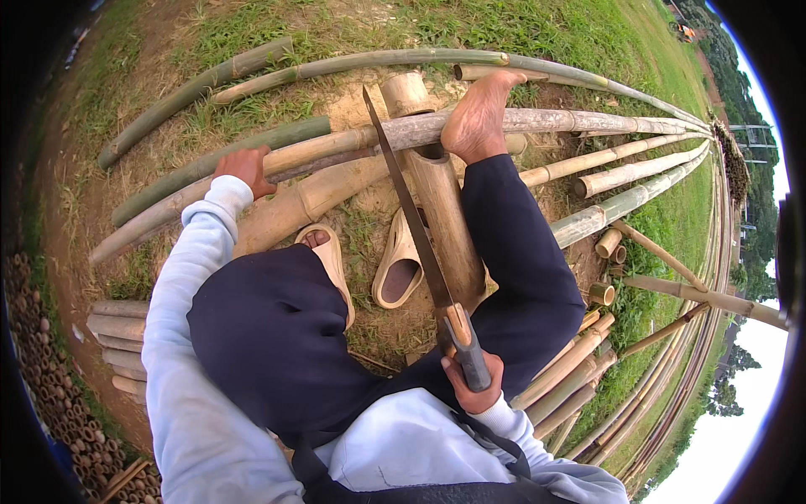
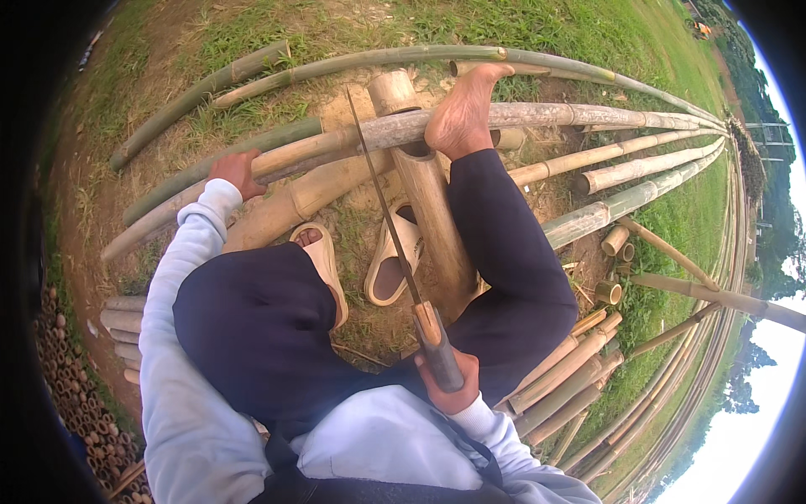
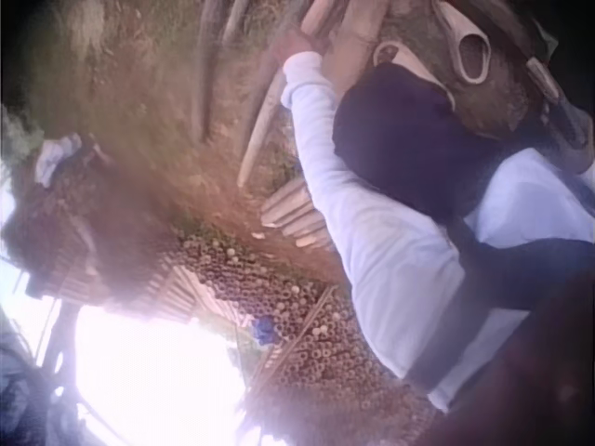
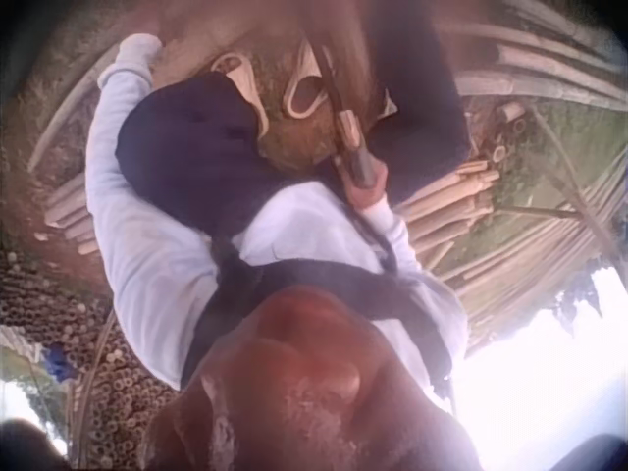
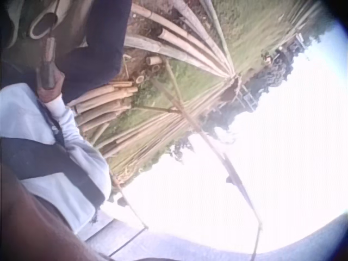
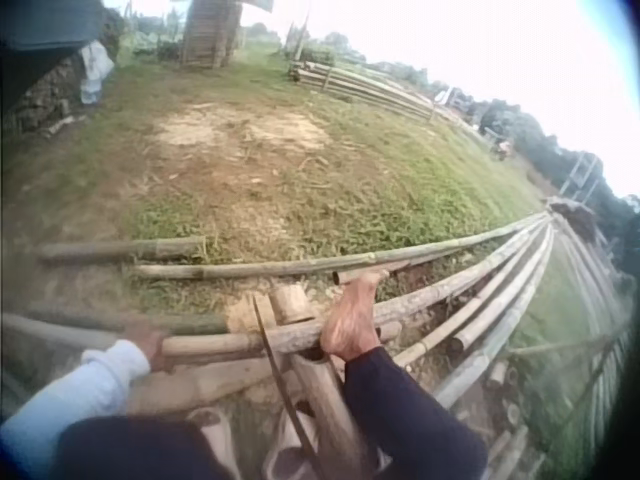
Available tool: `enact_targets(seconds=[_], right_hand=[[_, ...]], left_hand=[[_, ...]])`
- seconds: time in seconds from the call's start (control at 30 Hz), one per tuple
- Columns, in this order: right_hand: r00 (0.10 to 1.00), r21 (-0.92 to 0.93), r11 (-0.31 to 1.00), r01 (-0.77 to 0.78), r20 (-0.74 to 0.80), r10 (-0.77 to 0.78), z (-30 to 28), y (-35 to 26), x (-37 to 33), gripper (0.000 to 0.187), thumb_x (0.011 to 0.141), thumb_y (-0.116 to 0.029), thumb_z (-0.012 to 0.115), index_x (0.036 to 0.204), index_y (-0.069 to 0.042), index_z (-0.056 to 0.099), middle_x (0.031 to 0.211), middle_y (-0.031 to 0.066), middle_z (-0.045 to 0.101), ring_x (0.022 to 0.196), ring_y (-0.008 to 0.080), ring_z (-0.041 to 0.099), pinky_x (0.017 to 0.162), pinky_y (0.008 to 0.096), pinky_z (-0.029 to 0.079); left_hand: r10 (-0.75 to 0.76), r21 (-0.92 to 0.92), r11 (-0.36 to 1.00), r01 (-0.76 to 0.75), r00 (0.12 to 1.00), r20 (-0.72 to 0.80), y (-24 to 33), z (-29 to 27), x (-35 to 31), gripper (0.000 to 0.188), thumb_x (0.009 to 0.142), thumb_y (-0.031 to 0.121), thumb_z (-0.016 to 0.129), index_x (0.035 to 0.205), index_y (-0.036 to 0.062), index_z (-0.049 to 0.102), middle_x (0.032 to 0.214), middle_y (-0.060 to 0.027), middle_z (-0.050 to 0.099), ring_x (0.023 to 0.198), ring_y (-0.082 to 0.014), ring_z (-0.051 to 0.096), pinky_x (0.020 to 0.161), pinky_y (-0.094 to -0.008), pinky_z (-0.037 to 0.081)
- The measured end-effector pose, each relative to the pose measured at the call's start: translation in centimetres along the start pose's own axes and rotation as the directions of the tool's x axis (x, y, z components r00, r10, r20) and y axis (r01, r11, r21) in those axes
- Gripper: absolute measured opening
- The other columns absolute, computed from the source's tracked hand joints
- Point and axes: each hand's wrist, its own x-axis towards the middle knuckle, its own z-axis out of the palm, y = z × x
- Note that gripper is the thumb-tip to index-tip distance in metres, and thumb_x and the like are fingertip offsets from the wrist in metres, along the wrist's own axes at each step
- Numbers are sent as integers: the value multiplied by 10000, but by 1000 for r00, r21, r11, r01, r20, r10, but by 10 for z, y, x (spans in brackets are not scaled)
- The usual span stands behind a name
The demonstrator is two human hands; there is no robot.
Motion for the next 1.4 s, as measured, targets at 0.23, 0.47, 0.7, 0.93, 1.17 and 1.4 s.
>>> enact_targets(seconds=[0.23, 0.47, 0.7, 0.93, 1.17, 1.4], right_hand=[[989, -10, 990, 143, -38, -143, 48, 20, 178, 262, 892, -165, 803, 845, 10, 614, 675, -6, 550, 642, 81, 481, 586, 294, 422], [997, -14, 997, -79, 19, 79, 17, 5, 30, 113, 897, -13, 725, 964, 35, 648, 740, -13, 581, 691, 73, 514, 661, 248, 452], [1000, -35, 999, -3, 2, 3, 25, 7, 112, 218, 884, -137, 803, 936, 34, 678, 745, 25, 633, 711, 90, 573, 675, 265, 483], [997, 108, 992, -72, 13, 71, 31, 8, 96, 163, 909, -71, 761, 882, 6, 620, 731, -7, 587, 694, 62, 516, 623, 266, 447], [997, 28, 997, -71, 37, 70, 17, -6, 39, 287, 870, -5, 705, 1155, 25, 696, 722, 59, 640, 704, 93, 613, 667, 279, 499], [989, -42, 988, 149, 0, -150, 53, 13, 198, 208, 863, -117, 786, 810, 6, 627, 664, -6, 569, 629, 81, 512, 594, 293, 441]], left_hand=[[32, -24, 999, -31, 999, 31, 12, -8, 13, 725, 691, 369, 847, 1343, 142, 625, 1123, -191, 729, 1071, -374, 690, 960, -476, 541], [30, -14, 999, -29, 999, 29, 5, -5, 4, 685, 700, 380, 845, 1303, 133, 633, 1084, -190, 734, 1039, -386, 695, 933, -510, 535], [15, -41, 999, -14, 1000, 28, 5, -10, 0, 708, 692, 366, 848, 1328, 143, 629, 1101, -193, 732, 1035, -381, 697, 937, -489, 550], [60, 17, 998, -60, 998, -7, 0, 3, 16, 784, 647, 396, 847, 1362, 163, 623, 1165, -199, 714, 1080, -386, 681, 998, -490, 516], [7, -1, 1000, -7, 1000, 18, -6, -5, 1, 708, 690, 405, 842, 1317, 142, 643, 1124, -202, 725, 1072, -369, 689, 961, -502, 531], [35, -91, 995, -29, 998, 58, -2, 1, 10, 870, 674, 409, 882, 1432, 160, 536, 1283, -207, 665, 1220, -376, 623, 1063, -498, 480]])
